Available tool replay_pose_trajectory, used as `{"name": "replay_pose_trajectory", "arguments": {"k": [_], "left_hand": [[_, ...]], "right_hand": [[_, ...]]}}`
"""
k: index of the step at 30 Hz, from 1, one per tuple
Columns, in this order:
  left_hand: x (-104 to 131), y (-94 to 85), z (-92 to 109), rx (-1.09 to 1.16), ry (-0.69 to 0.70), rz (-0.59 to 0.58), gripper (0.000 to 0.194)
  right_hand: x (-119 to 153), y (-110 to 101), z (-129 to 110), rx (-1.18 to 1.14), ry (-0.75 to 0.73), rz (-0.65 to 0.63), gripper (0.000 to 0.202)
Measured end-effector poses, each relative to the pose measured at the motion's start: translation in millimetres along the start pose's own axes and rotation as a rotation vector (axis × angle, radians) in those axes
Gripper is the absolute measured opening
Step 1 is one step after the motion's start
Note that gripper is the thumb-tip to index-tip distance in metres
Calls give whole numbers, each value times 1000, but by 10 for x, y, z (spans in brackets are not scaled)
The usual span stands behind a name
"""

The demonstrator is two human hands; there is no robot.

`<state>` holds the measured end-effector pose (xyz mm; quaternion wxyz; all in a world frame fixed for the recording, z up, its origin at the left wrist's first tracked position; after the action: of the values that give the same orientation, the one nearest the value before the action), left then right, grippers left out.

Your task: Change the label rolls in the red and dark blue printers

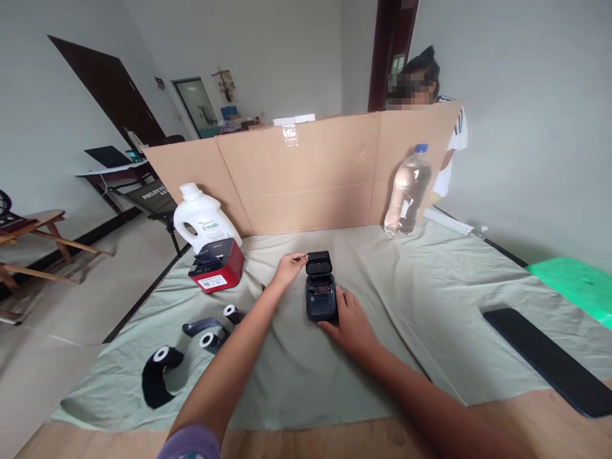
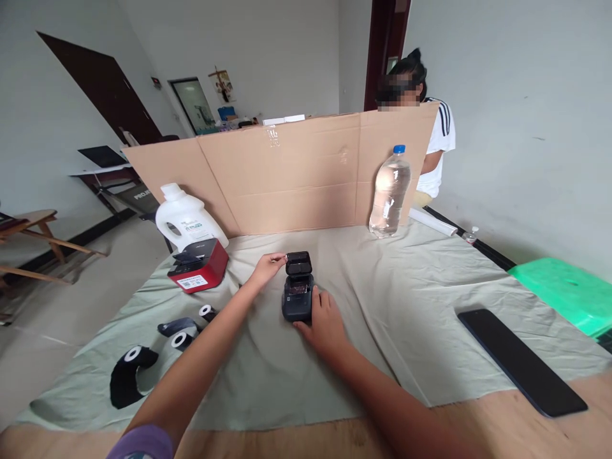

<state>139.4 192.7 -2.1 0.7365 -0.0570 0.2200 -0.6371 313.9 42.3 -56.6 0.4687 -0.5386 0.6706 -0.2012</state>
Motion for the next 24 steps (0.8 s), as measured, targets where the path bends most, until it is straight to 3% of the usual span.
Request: {"name": "replay_pose_trajectory", "arguments": {"k": [2, 4, 6, 9, 12, 20, 24], "left_hand": [[63, -101, 118, -56, 114, 134, 13], [169, -154, 279, -157, 290, 123, 16], [279, -104, 427, -323, 437, -88, 18], [389, 61, 545, -607, 465, -466, 19], [402, 202, 602, -772, 418, -623, 29], [387, 350, 508, -920, 359, -671, 24], [372, 273, 585, -811, 424, -573, 32]], "right_hand": [[4, 7, 5, -6, -11, 20, 87], [8, 22, 11, -10, -19, 36, 87], [13, 42, 21, -9, -24, 45, 87], [19, 70, 36, 2, -35, 58, 87], [24, 86, 53, 22, -41, 73, 87], [26, 116, 81, 33, -122, 151, 88], [23, 132, 98, 50, -147, 171, 85]]}}
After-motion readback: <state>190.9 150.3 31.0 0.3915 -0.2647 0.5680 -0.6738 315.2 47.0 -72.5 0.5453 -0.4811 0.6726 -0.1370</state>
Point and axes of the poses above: each hand's wrist, its own x-axis away from the middle knuckle, its own y-axis out of the palm, z = x × y, the point moved 3 cm from there along -x, towards the middle knuckle, and after that the axes turned 8 degrees about z, right-handed, at the moved point
